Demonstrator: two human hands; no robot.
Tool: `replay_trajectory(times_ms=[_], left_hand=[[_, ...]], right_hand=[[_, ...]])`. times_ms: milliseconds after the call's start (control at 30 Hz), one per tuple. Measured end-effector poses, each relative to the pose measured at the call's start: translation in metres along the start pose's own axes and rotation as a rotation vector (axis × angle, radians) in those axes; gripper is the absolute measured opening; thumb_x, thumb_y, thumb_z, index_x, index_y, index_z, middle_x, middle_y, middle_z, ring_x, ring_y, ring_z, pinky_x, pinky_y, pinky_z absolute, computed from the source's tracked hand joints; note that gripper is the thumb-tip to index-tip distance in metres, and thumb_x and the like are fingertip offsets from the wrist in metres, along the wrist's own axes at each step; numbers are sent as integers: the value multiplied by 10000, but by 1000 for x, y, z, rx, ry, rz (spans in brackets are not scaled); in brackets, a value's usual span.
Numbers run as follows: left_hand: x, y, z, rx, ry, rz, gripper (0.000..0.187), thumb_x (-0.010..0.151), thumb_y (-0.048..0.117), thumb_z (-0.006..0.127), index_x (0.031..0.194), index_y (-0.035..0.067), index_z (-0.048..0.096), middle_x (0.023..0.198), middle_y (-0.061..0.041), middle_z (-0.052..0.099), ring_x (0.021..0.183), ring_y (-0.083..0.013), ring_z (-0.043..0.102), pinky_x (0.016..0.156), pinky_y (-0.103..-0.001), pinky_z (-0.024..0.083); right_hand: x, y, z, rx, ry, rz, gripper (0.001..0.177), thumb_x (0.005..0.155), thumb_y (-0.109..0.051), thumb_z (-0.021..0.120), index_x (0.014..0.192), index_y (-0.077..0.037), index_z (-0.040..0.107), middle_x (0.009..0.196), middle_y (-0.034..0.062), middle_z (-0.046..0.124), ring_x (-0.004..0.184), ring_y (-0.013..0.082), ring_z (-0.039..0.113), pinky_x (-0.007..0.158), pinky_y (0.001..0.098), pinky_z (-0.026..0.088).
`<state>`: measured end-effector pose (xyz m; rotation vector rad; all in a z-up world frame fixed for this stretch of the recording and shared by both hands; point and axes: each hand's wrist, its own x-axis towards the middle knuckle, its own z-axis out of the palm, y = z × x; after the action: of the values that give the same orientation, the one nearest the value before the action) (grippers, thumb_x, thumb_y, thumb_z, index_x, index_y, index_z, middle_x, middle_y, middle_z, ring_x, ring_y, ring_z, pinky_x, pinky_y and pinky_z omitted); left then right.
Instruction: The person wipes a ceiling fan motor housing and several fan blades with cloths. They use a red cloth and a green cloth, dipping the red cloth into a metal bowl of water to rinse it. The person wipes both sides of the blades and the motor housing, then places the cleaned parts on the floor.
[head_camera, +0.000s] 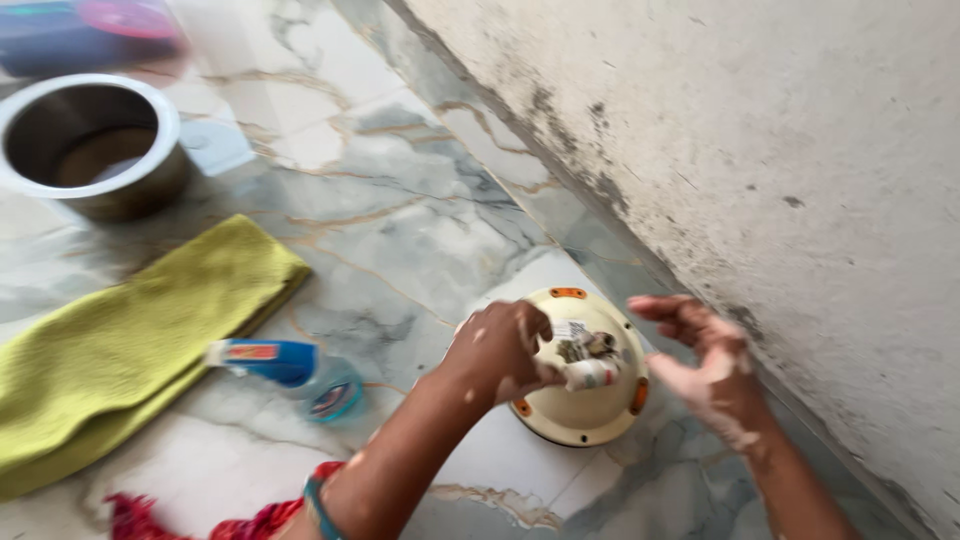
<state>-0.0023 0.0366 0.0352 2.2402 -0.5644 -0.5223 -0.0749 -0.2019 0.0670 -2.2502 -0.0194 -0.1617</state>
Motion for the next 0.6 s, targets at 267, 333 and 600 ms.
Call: replay_trajectory(times_ms=[267, 333, 600], left_hand=[[-26, -19, -101, -48, 30, 112, 280, 713, 296, 815, 926, 115, 794, 954, -112, 804, 880, -233, 773, 801, -347, 604], [-48, -30, -143, 47, 27, 117, 242, 753, 280, 798, 930, 117, 803, 948, -95, 797, 879, -199, 759, 809, -321, 592], [-233, -78, -287, 160, 214, -84, 152, 757, 98, 776, 907, 81, 798, 884, -80, 813, 817, -140, 761, 718, -300, 587]], right_hand=[[28, -101, 43, 405, 7, 178, 283, 874, 57, 633, 1140, 7, 713, 1128, 111, 760, 1048, 179, 724, 938, 316, 589], [27, -138, 57, 418, -65, 163, 268, 882, 51, 635, 1132, 15, 727, 1109, 117, 770, 1034, 178, 731, 914, 312, 591], [18, -267, 109, 295, -276, 18, 235, 858, 44, 701, 1085, 15, 755, 1001, 150, 794, 953, 204, 746, 846, 292, 604]])
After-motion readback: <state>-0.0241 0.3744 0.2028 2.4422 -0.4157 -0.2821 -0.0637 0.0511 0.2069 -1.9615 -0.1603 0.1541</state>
